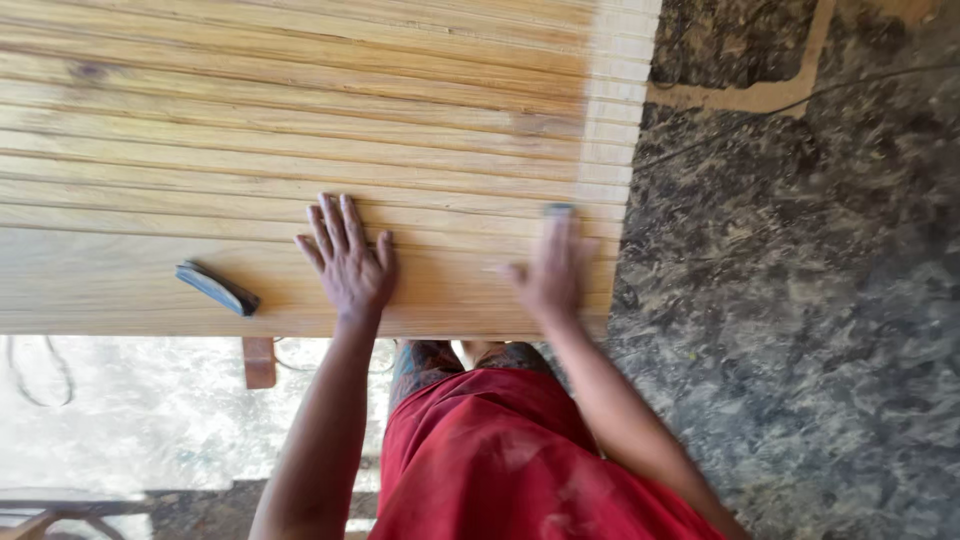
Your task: The person sands a large wooden board using a sanding block, moving it back and forth across the surface. They pause to inspect the sanding block and then continue sanding different sections of the board.
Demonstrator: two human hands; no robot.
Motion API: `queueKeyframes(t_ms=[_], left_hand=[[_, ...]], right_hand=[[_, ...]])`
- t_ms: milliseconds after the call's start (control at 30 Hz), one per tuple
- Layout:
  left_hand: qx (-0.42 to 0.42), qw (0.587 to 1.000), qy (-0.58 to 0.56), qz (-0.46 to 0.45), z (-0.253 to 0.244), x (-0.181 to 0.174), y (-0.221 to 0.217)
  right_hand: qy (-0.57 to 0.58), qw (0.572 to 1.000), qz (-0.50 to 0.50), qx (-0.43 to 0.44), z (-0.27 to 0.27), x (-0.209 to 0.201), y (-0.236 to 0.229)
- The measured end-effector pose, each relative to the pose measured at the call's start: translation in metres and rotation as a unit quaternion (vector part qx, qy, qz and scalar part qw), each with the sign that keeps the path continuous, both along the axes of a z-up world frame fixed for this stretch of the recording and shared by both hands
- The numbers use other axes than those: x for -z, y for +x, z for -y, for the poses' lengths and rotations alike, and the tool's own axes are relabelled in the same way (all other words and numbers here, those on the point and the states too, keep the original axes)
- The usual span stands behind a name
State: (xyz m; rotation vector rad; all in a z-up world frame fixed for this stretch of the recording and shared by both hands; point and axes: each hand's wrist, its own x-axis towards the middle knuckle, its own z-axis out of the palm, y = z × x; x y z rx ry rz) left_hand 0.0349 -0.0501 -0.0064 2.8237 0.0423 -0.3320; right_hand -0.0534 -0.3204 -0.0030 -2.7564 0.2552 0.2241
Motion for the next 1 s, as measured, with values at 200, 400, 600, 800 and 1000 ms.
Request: queueKeyframes(t_ms=[200, 400, 600, 800, 1000], left_hand=[[0.007, 1.0, 0.021, -0.004, -0.005, -0.004, -0.008], [0.035, 0.999, 0.007, -0.01, -0.018, -0.007, -0.009], [0.038, 0.999, 0.022, -0.017, -0.02, -0.013, -0.008], [0.043, 0.999, 0.012, -0.024, -0.025, -0.003, -0.007], [0.042, 0.999, -0.008, -0.011, -0.034, -0.003, 0.0]], right_hand=[[0.046, 0.97, 0.012, 0.238, -0.048, 0.032, 0.017], [-0.002, 0.99, 0.016, -0.139, -0.084, 0.033, 0.039], [-0.073, 0.973, -0.044, 0.216, 0.035, 0.01, 0.05], [0.011, 0.996, 0.03, -0.079, -0.111, 0.045, 0.087], [0.002, 0.994, -0.028, 0.102, 0.018, 0.012, 0.084]])
